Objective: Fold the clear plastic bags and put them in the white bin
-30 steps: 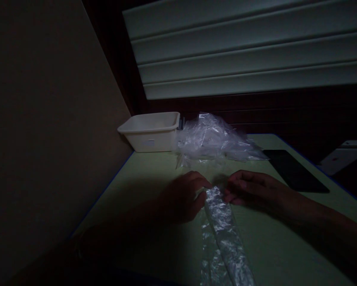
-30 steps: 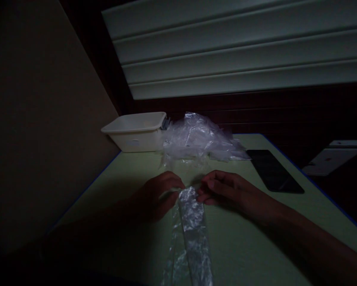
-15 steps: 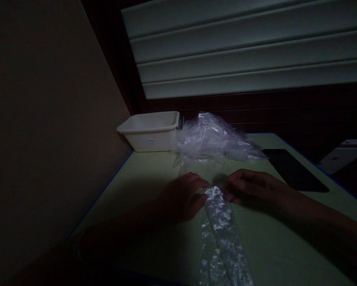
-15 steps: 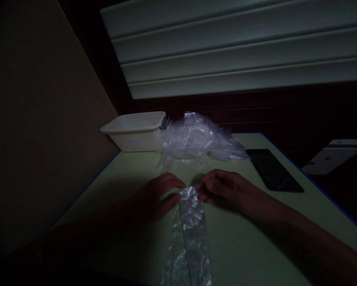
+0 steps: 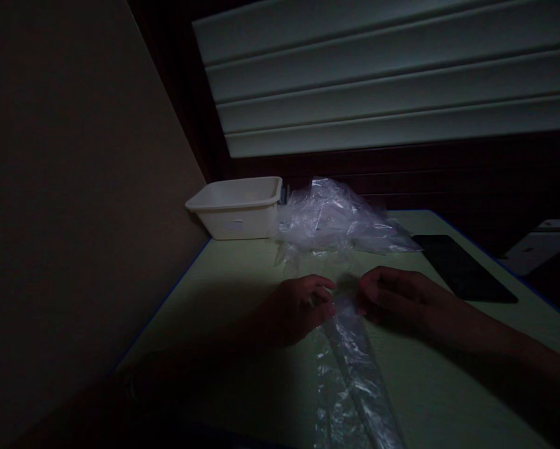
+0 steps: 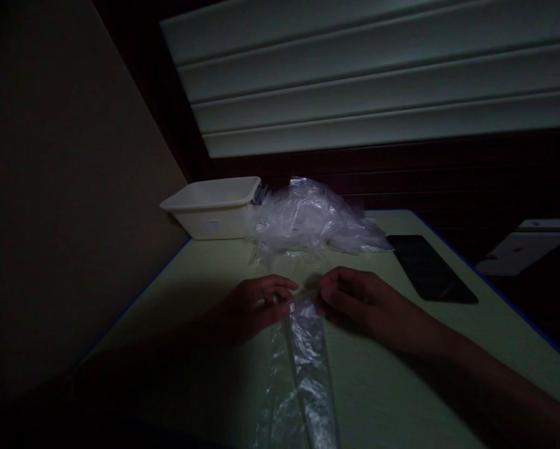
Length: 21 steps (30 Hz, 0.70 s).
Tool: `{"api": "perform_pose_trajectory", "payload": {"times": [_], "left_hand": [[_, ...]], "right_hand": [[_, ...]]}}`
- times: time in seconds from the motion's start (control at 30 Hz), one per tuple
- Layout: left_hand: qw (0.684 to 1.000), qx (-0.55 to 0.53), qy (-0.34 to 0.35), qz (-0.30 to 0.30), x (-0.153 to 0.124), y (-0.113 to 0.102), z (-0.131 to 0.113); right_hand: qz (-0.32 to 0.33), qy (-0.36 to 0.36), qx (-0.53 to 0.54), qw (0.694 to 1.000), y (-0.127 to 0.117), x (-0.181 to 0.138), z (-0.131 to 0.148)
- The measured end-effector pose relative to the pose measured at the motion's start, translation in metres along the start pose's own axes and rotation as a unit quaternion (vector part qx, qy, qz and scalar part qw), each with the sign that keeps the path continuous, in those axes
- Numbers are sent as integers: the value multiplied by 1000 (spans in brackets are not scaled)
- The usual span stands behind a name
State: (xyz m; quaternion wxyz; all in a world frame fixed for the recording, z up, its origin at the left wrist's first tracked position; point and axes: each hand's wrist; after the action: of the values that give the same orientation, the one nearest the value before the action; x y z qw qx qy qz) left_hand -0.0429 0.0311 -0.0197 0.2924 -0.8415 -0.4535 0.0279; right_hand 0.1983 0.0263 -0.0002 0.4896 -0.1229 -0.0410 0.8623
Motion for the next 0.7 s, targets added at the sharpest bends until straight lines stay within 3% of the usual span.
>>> {"api": "perform_pose_trajectory", "payload": {"times": [0.1, 0.2, 0.33, 0.53, 0.7], "left_hand": [[994, -107, 13, 26, 1, -1, -5], [987, -145, 47, 60, 1, -1, -9], [983, -109, 95, 111, 2, 1, -9], [980, 15, 154, 125, 3, -1, -7], [978, -19, 160, 137, 3, 0, -12]], "right_hand": [[-26, 27, 11, 999, -2, 2, -7], [-46, 51, 30, 997, -5, 4, -10], [-72, 83, -9, 994, -10, 3, -6], [-96, 78, -133, 983, -9, -1, -3], [-87, 50, -155, 983, -8, 2, -4]]}}
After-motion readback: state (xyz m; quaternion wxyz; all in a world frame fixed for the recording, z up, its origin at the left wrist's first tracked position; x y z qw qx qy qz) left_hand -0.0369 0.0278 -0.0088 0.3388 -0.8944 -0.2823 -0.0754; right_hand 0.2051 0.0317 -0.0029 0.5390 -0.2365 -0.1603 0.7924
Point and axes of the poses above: each hand's wrist, its own x-axis towards the middle knuckle, its own y-axis out of the palm, z = x × y, and after that the axes turned 6 degrees about y, right-handed
